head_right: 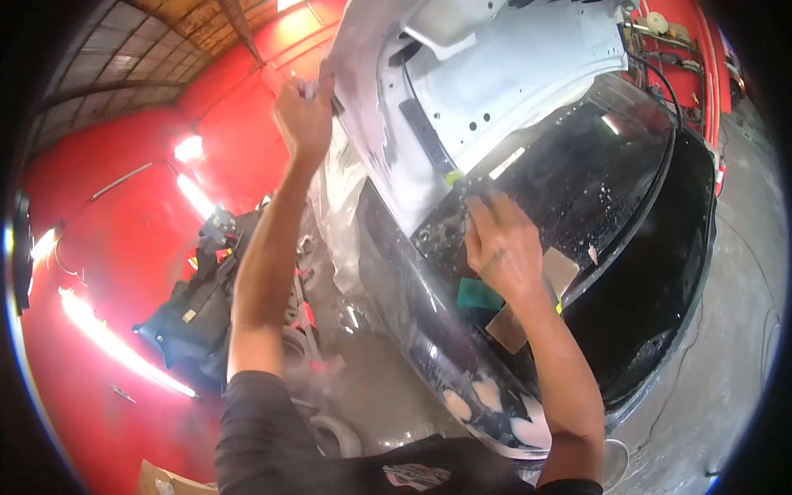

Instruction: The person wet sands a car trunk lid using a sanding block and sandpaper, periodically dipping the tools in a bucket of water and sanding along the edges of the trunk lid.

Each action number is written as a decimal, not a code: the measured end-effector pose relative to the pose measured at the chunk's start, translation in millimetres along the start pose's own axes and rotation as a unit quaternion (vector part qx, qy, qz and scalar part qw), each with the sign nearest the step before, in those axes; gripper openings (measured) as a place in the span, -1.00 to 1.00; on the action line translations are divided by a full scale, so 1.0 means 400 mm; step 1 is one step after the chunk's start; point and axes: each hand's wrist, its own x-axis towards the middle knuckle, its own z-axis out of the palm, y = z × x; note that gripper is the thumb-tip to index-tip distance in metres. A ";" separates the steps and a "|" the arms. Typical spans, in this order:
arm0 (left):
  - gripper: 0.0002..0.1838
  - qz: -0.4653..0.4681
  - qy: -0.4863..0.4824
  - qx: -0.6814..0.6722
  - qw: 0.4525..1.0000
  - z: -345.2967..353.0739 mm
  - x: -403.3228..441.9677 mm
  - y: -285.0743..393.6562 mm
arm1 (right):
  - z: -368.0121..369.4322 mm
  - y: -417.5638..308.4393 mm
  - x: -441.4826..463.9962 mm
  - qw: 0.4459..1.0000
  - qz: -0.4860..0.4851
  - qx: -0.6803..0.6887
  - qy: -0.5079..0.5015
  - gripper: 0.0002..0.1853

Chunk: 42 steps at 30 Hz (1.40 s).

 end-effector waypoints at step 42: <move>-0.68 0.201 -0.006 0.030 0.979 0.017 0.045 -0.057 | -0.013 -0.008 0.022 1.000 -0.005 0.017 -0.011 -0.67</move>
